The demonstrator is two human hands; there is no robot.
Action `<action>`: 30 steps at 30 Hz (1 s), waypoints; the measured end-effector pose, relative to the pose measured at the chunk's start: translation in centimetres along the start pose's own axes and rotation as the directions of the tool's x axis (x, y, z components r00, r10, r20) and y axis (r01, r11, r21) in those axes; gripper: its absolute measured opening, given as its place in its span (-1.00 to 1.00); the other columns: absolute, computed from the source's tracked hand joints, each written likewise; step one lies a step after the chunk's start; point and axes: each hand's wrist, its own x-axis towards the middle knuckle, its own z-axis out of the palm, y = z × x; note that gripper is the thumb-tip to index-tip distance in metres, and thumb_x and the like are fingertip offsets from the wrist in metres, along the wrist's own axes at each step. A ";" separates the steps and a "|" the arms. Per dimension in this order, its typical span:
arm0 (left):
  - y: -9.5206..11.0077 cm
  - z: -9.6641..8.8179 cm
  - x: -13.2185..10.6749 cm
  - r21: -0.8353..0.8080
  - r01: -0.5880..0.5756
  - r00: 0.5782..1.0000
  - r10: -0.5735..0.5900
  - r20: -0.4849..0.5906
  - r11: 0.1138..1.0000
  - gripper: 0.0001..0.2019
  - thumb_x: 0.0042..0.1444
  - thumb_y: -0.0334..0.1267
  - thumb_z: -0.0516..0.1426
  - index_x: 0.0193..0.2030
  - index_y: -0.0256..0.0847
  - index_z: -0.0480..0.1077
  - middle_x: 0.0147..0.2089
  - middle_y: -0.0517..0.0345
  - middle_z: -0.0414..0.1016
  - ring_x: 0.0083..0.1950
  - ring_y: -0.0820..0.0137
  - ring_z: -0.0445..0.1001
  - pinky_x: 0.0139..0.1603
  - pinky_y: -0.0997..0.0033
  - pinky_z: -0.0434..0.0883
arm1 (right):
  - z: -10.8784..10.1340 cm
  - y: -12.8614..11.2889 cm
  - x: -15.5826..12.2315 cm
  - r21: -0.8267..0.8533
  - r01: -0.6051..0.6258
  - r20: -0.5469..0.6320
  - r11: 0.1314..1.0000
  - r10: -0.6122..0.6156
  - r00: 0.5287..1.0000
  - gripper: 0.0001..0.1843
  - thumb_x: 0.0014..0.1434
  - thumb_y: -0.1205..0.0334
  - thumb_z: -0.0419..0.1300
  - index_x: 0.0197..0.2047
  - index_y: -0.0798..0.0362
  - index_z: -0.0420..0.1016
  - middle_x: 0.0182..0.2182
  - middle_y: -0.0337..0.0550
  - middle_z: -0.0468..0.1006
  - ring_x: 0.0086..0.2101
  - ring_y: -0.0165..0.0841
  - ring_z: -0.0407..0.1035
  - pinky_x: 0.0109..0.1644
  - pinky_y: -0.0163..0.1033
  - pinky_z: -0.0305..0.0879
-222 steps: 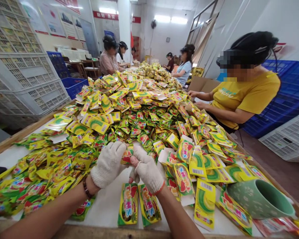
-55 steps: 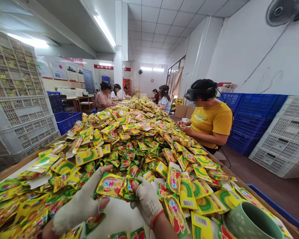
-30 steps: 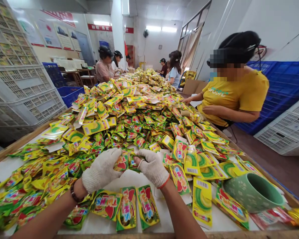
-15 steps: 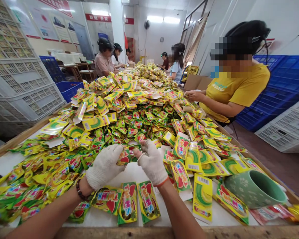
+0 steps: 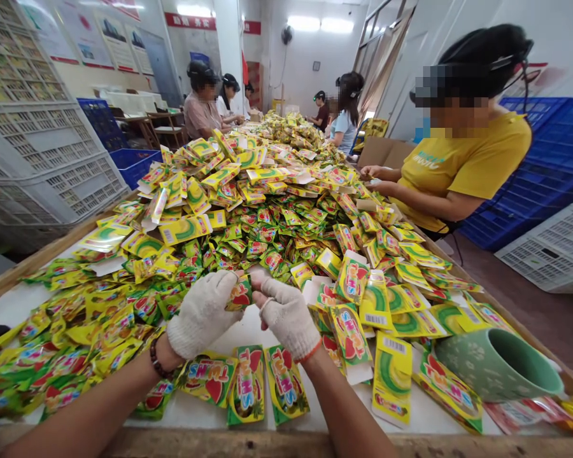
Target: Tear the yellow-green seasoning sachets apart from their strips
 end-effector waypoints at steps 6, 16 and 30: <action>0.3 0.2 -0.1 -0.479 0.074 0.995 -0.031 0.097 0.875 -0.68 0.08 -0.19 0.14 -0.02 -0.20 0.33 -0.15 0.05 0.42 -0.12 0.23 0.39 -0.07 0.19 0.38 | -0.4 0.7 0.4 -0.057 0.020 0.108 0.998 -0.014 0.994 -0.82 0.07 0.17 0.18 -0.36 0.09 0.55 -0.76 -0.40 0.29 -0.75 -0.56 0.06 -0.69 -0.44 -0.02; 1.0 -0.1 0.4 -0.942 0.326 0.931 -0.149 0.334 -0.076 -0.53 0.11 -0.12 0.19 0.10 -0.19 0.17 -0.11 0.02 0.48 -0.29 0.39 0.48 -0.34 0.43 0.42 | 0.0 0.4 0.4 0.186 0.119 -0.167 0.975 -0.087 0.982 -0.64 0.02 0.05 0.28 -0.17 0.05 0.36 -0.48 -0.28 0.45 -0.48 -0.41 0.32 -0.44 -0.33 0.26; 0.6 -0.7 0.5 -0.840 0.483 0.861 -0.042 0.507 -0.246 -0.38 -0.20 -0.18 0.38 0.00 -0.16 0.23 -0.13 0.11 0.44 -0.20 0.35 0.48 -0.21 0.35 0.42 | -0.2 1.2 0.5 0.239 0.123 -0.141 0.963 -0.091 0.986 -0.68 0.06 0.01 0.28 -0.26 0.10 0.48 -0.48 -0.22 0.48 -0.47 -0.43 0.32 -0.42 -0.33 0.28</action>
